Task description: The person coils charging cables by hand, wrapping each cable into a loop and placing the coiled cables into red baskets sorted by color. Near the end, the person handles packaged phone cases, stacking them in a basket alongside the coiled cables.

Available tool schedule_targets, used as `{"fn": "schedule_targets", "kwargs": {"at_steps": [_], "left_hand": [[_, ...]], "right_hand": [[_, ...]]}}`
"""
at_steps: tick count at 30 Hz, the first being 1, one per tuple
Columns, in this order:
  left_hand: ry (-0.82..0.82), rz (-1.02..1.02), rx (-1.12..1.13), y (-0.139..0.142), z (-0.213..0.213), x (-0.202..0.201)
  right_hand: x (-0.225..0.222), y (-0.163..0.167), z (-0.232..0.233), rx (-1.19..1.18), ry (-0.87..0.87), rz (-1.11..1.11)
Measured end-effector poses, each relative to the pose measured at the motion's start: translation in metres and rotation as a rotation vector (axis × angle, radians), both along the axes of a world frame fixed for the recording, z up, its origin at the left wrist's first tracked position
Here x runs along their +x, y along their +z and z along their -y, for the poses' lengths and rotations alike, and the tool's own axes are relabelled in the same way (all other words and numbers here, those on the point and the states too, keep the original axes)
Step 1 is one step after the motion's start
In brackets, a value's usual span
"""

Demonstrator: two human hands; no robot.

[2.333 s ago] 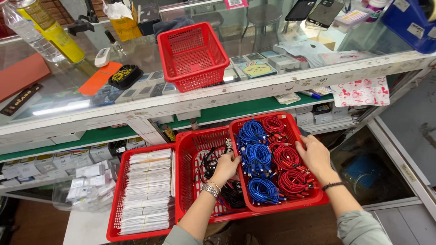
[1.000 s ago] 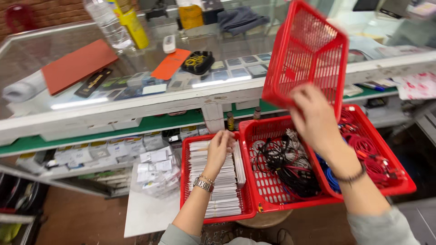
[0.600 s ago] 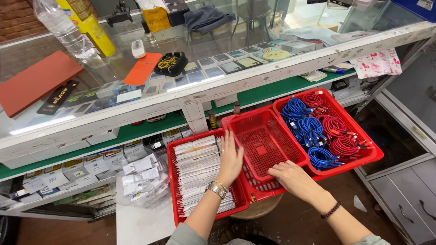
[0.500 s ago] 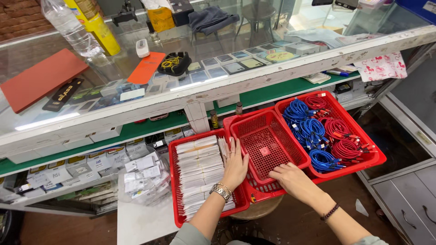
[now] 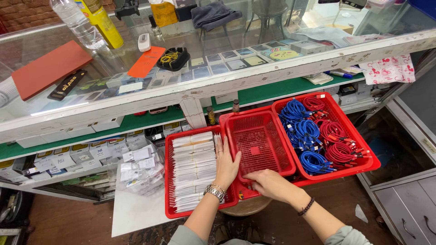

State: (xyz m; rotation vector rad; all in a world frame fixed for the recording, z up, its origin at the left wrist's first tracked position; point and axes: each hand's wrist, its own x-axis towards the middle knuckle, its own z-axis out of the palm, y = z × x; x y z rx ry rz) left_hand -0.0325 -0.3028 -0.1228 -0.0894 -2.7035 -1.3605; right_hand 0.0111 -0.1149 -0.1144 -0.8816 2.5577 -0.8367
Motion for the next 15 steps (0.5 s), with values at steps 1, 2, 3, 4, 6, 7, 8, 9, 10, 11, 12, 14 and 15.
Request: {"fn": "schedule_targets", "kwargs": {"at_steps": [1,2,3,4,6,7,8,9,10,11,12,14,15], "left_hand": [[0.012,-0.01,0.039,-0.001,-0.001,0.0],[0.018,0.002,0.036,-0.003,-0.002,0.0],[0.023,0.015,0.033,-0.005,-0.002,0.001],[0.03,0.025,0.03,-0.007,-0.002,0.001],[0.009,0.016,0.065,-0.009,-0.003,0.003],[0.001,0.013,0.083,-0.01,-0.003,0.004],[0.003,0.003,0.074,-0.009,-0.004,0.004],[0.005,-0.006,0.066,-0.009,-0.005,0.004],[0.01,-0.015,0.058,-0.008,-0.005,0.004],[0.031,-0.036,0.097,-0.007,-0.006,0.004],[0.055,-0.058,0.136,-0.004,-0.006,0.005],[0.114,-0.064,0.184,0.001,-0.002,0.007],[0.148,-0.046,0.195,0.002,0.003,0.01]], "right_hand": [[0.002,0.0,0.0,-0.085,0.003,-0.007],[0.004,0.0,-0.001,-0.078,0.028,-0.016],[0.006,0.001,-0.001,-0.073,0.053,-0.027],[0.007,0.002,-0.002,-0.066,0.08,-0.039],[0.008,0.004,-0.003,-0.04,0.039,0.064],[0.008,0.006,-0.002,-0.027,0.022,0.117],[0.007,0.007,-0.002,-0.055,0.022,0.094],[0.005,0.01,-0.001,-0.081,0.023,0.071],[0.002,0.012,0.001,-0.107,0.025,0.048],[-0.002,0.015,0.003,-0.148,0.025,-0.007],[-0.008,0.017,0.007,-0.19,0.028,-0.062],[-0.021,0.024,0.016,-0.238,0.009,-0.106],[-0.03,0.027,0.021,-0.244,-0.015,-0.094]]}}
